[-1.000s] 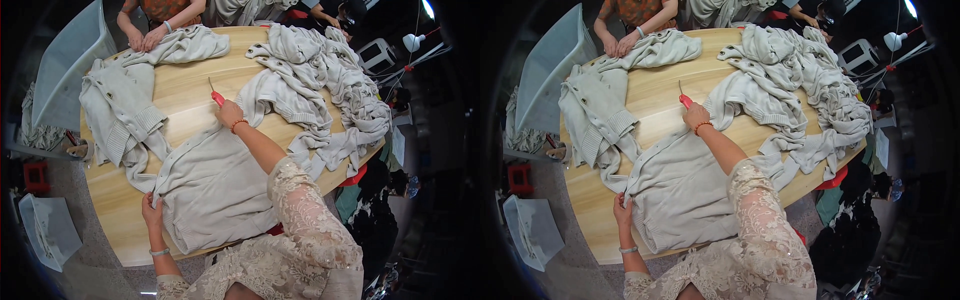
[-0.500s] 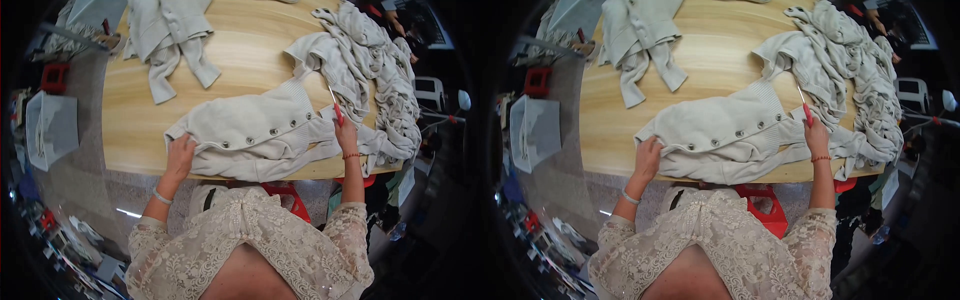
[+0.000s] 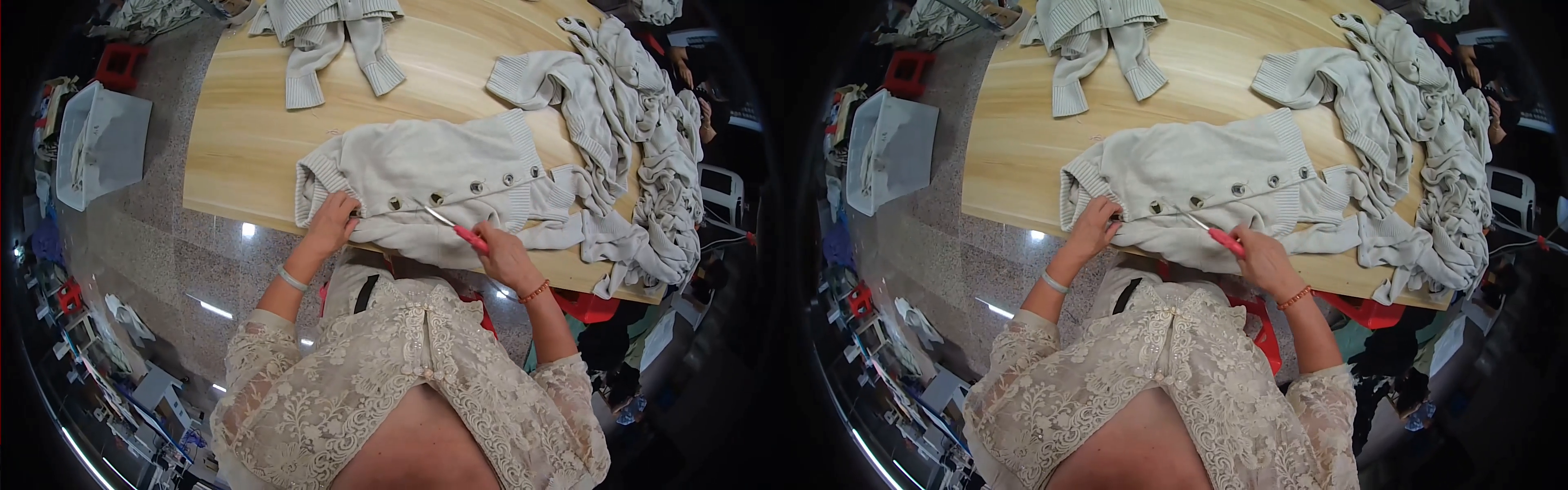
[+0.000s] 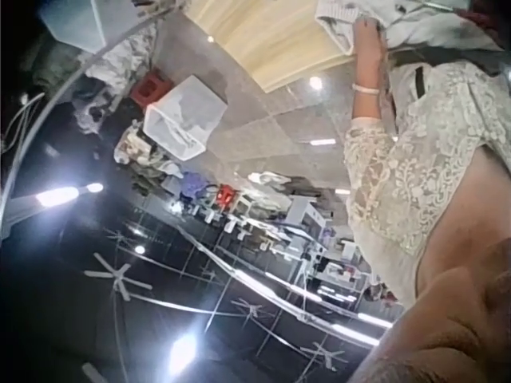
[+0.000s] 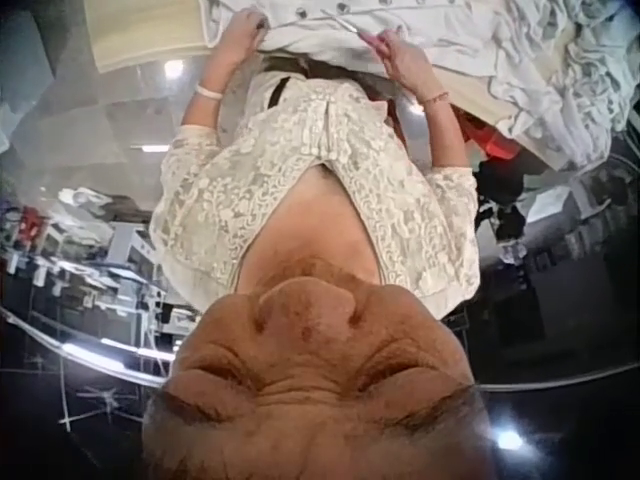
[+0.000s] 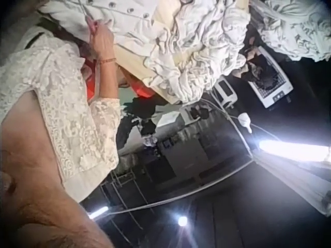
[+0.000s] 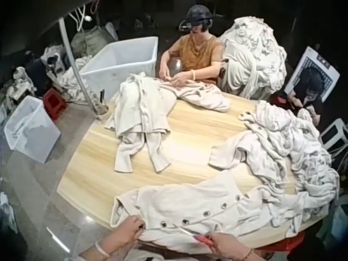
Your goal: Trimming loose threads from sweaters using scissors.
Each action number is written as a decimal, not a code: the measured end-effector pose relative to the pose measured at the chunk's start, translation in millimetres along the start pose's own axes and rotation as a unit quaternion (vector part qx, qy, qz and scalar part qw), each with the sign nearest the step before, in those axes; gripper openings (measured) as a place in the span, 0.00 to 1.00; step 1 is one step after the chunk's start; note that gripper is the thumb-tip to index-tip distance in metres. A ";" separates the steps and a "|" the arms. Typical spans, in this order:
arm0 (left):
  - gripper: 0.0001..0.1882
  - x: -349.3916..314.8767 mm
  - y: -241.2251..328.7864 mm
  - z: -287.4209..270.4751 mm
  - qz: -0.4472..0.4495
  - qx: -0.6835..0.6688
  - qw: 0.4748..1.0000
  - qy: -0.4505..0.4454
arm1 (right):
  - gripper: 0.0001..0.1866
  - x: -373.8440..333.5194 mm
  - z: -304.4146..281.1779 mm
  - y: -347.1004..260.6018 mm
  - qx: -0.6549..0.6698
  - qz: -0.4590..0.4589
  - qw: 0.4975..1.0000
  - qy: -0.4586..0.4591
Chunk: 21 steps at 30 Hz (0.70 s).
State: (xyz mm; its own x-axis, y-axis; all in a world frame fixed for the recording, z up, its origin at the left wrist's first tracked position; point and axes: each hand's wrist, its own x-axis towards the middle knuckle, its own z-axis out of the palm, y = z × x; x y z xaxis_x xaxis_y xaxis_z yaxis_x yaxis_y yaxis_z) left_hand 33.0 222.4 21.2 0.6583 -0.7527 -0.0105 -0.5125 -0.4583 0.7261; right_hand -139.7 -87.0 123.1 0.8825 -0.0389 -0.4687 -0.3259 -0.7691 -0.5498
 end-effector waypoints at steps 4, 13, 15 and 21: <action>0.13 -2.1 -16.9 5.5 0.013 -0.045 0.999 0.015 | 0.16 20.0 22.8 -33.8 -0.083 -0.050 0.992 -0.085; 0.15 8.4 23.5 -6.5 0.027 0.091 0.991 0.091 | 0.14 9.9 22.0 -32.8 -0.012 -0.038 0.999 -0.022; 0.17 16.3 45.7 5.5 0.031 0.134 0.978 0.158 | 0.14 -1.0 11.2 -24.5 -0.023 -0.021 0.999 -0.028; 0.17 43.2 28.9 64.4 -0.019 -0.062 0.997 0.036 | 0.14 -13.8 2.1 -11.4 -0.053 0.056 0.996 -0.037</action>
State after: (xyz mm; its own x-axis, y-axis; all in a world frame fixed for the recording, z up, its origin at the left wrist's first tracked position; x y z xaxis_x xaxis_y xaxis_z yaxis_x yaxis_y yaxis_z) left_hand 11.1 146.2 -2.5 0.7167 -0.6973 0.0065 -0.4167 -0.4208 0.8058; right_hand -148.9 -76.3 134.4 0.8143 -0.0837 -0.5743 -0.3795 -0.8255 -0.4178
